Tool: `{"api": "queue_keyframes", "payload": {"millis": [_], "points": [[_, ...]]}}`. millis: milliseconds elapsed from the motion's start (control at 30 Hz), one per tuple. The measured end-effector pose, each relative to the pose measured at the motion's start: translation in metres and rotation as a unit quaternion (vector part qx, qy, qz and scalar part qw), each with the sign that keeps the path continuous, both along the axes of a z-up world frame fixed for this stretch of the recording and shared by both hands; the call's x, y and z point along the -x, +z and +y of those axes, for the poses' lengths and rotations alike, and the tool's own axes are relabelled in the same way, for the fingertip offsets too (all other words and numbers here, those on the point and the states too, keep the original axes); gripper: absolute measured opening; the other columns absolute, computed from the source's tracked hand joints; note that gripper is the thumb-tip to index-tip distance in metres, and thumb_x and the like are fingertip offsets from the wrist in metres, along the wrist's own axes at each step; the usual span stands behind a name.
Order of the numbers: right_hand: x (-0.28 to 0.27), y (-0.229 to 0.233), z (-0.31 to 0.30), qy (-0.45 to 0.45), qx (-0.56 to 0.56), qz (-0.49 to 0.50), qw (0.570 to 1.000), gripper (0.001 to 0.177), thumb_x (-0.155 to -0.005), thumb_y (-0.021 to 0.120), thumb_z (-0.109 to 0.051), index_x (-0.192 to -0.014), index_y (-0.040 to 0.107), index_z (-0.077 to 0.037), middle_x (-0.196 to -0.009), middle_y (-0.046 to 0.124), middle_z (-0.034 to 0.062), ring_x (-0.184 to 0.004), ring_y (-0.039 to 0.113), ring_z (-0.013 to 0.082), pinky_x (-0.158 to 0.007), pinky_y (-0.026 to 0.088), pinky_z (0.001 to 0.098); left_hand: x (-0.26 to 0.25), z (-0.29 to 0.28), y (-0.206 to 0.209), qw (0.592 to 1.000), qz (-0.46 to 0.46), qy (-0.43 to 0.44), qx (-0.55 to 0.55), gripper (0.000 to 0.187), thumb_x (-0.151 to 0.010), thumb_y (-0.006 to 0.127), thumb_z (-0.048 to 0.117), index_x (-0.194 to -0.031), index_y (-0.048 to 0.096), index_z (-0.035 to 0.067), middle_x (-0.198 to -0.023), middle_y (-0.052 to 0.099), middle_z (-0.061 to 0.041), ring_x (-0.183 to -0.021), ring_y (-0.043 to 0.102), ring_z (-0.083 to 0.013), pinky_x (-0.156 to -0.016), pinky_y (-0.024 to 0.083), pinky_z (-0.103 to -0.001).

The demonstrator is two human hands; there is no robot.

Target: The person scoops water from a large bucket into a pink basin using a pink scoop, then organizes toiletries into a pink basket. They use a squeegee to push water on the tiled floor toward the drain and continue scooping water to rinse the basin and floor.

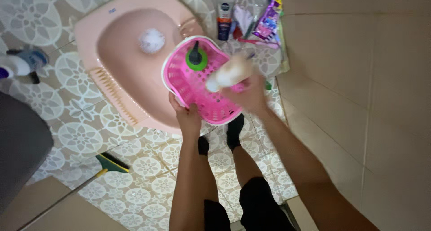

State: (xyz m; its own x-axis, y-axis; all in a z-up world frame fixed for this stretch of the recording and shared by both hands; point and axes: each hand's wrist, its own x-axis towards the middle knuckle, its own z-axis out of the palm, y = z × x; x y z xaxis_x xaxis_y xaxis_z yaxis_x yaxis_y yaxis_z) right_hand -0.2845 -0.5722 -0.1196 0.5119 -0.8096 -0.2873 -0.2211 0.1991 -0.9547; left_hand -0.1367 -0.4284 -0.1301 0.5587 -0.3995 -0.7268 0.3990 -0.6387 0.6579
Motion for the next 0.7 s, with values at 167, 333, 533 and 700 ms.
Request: {"api": "queue_keyframes", "payload": {"millis": [167,333,533,700], "points": [[-0.046,-0.011,0.033,-0.001,0.107,0.092,0.99,0.061,-0.078,0.085,0.0,-0.134,0.06,-0.006,-0.13,0.07,0.0161,-0.122,0.069,0.028,-0.103,0.056,0.0375,0.01,-0.009,0.0,0.995,0.013,0.03,0.091,0.081,-0.095,0.046,-0.01,-0.164,0.015,0.018,-0.123,0.064,-0.016,-0.085,0.064,-0.0146,-0.066,0.051,-0.026],[-0.032,-0.009,0.028,-0.012,0.062,0.043,0.997,0.065,-0.08,0.078,0.002,-0.139,0.053,-0.002,-0.13,0.061,0.0182,-0.118,0.065,0.0285,-0.097,0.058,0.0356,0.022,-0.016,-0.008,0.989,0.021,0.021,0.148,0.078,-0.096,0.046,-0.011,-0.163,0.015,0.014,-0.136,0.058,-0.013,-0.099,0.064,-0.0119,-0.077,0.053,-0.022],[0.047,-0.07,-0.067,-0.186,0.142,0.078,0.969,0.012,-0.104,0.066,0.003,-0.11,0.064,-0.007,-0.105,0.069,0.0064,-0.096,0.069,0.0144,-0.085,0.059,0.0292,0.021,-0.015,-0.019,0.991,0.029,0.024,0.132,0.081,-0.094,0.043,-0.015,-0.164,0.015,0.014,-0.133,0.06,-0.015,-0.094,0.064,-0.0124,-0.072,0.052,-0.022],[0.064,-0.199,-0.173,-0.116,0.429,0.229,0.866,0.045,-0.082,0.076,-0.002,-0.124,0.062,0.005,-0.113,0.069,0.0216,-0.103,0.068,0.0406,-0.085,0.056,0.0476,0.012,-0.018,-0.032,0.99,0.051,0.062,0.118,0.084,-0.092,0.044,-0.014,-0.162,0.013,0.018,-0.124,0.062,-0.014,-0.075,0.061,-0.009,-0.054,0.047,-0.023]]}}
